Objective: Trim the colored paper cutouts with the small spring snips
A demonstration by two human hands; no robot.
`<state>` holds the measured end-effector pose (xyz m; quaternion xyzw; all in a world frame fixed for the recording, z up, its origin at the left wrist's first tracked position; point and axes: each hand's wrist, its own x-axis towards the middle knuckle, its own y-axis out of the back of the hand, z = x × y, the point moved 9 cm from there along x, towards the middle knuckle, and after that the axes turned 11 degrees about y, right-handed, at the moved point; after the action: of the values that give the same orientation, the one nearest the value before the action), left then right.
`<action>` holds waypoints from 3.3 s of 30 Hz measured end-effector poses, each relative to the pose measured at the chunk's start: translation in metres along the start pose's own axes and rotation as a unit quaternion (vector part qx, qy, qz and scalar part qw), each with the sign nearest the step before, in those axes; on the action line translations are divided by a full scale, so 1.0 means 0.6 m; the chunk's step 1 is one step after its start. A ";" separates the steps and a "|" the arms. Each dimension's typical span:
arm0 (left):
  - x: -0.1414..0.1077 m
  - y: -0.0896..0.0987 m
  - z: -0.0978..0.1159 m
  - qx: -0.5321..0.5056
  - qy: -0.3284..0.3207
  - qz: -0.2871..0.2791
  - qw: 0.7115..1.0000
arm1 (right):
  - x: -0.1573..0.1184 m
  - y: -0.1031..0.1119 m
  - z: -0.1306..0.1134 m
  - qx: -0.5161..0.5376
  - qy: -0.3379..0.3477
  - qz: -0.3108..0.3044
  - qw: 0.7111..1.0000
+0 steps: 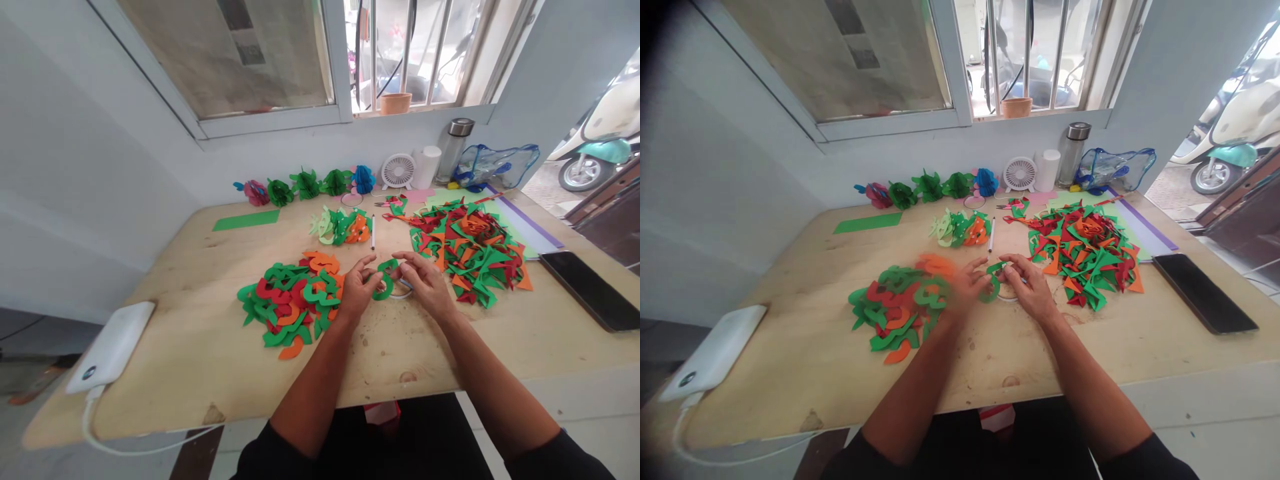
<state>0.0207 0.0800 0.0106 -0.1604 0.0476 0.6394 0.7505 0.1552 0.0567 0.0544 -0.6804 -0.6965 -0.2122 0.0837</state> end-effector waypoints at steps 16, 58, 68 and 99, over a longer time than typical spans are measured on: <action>-0.004 -0.015 -0.017 -0.146 0.080 -0.081 0.983 | -0.001 -0.018 -0.008 0.005 0.022 -0.057 0.998; -0.003 0.012 -0.018 -0.157 0.081 0.009 0.984 | -0.007 -0.054 0.017 0.090 -0.041 -0.091 0.991; -0.001 0.016 -0.011 -0.107 0.056 0.023 0.992 | 0.004 -0.009 0.009 -0.061 0.014 -0.019 0.998; -0.003 -0.002 -0.023 -0.090 0.099 -0.048 0.990 | -0.002 -0.024 -0.062 -0.421 0.284 -0.040 0.860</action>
<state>0.0236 0.0739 -0.0018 -0.2920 0.0556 0.5851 0.7545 0.1350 0.0405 0.0848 -0.5320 -0.5133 -0.6730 -0.0251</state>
